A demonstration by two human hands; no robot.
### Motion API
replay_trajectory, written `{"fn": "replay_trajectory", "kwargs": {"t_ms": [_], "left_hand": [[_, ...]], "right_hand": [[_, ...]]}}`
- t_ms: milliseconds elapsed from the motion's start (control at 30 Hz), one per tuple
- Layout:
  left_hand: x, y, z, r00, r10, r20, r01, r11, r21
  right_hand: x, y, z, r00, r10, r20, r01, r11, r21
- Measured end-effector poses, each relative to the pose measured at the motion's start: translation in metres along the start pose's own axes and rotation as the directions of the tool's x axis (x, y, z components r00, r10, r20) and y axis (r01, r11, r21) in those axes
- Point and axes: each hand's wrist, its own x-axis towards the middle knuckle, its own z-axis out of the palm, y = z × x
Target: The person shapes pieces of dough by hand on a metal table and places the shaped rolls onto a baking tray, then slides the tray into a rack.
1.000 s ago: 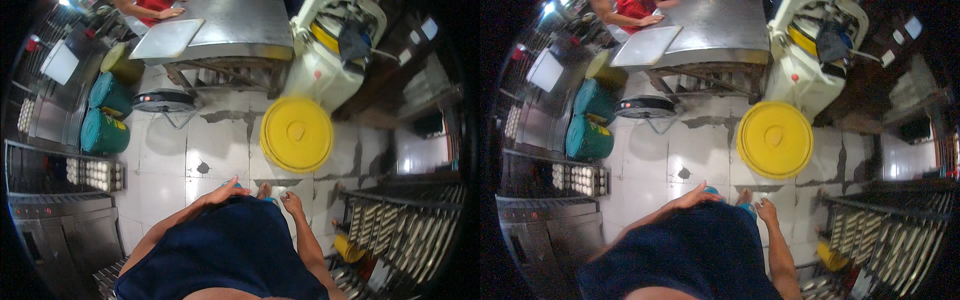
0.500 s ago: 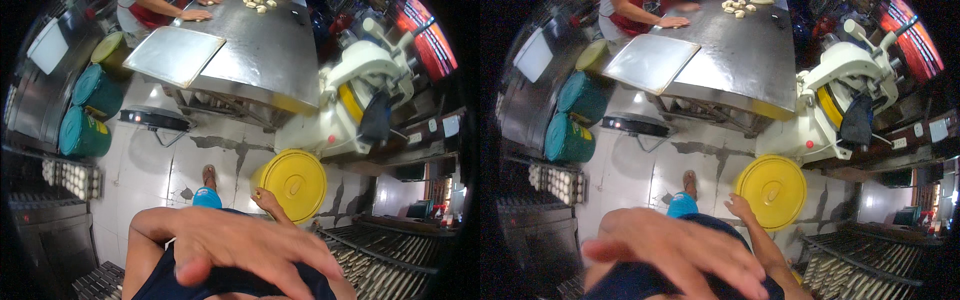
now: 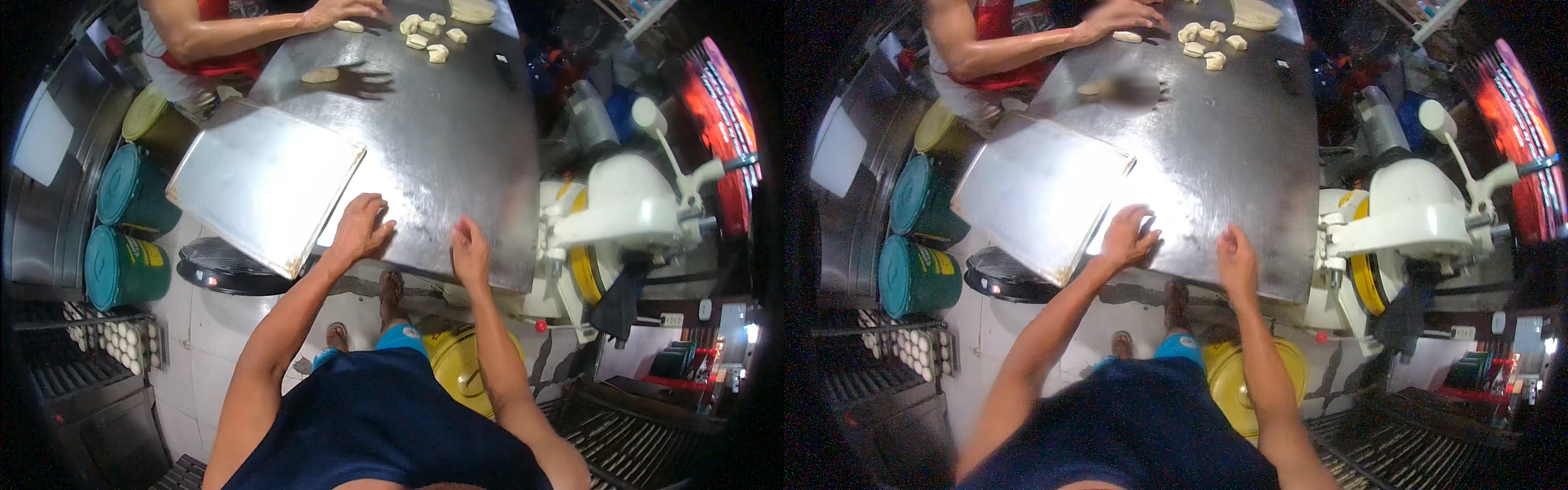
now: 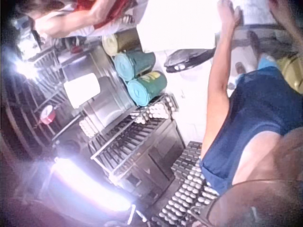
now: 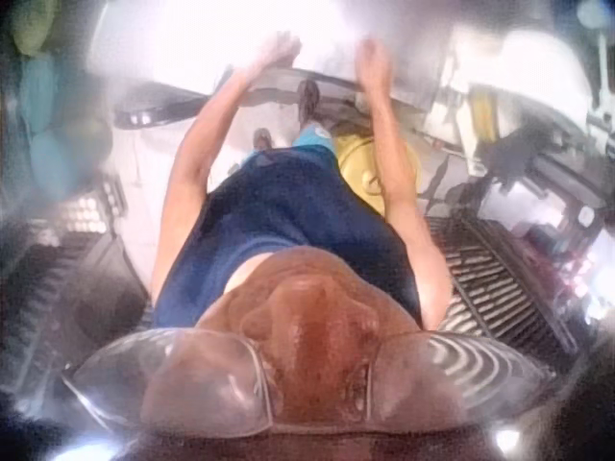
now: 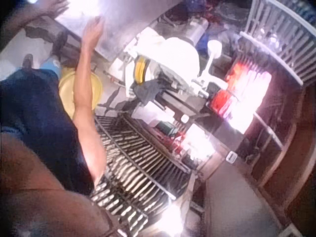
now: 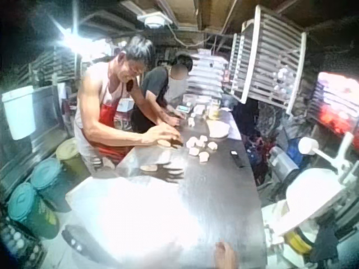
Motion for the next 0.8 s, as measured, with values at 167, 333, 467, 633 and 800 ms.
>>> {"fn": "replay_trajectory", "kwargs": {"t_ms": [167,333,467,633,800], "left_hand": [[0.038,0.001,-0.003,0.997,-0.072,-0.03,0.075,0.988,0.135],[0.054,-0.002,-0.004,0.994,-0.109,0.016,0.105,0.982,0.156],[0.058,0.001,-0.006,0.985,-0.162,0.057,0.151,0.975,0.162],[0.057,-0.002,-0.003,0.981,-0.191,0.041,0.183,0.97,0.16],[0.065,-0.003,-0.002,0.978,-0.199,0.065,0.187,0.971,0.151]], "right_hand": [[0.194,0.003,0.049,0.986,0.121,0.112,-0.112,0.99,-0.085],[0.414,-0.01,0.101,0.995,-0.033,-0.093,0.015,0.982,-0.189],[0.527,-0.024,0.134,0.946,-0.291,-0.139,0.221,0.9,-0.377],[0.592,-0.045,0.131,0.995,-0.099,0.006,0.099,0.995,-0.02],[0.611,-0.048,0.165,0.9,-0.423,0.107,0.434,0.892,-0.126]]}}
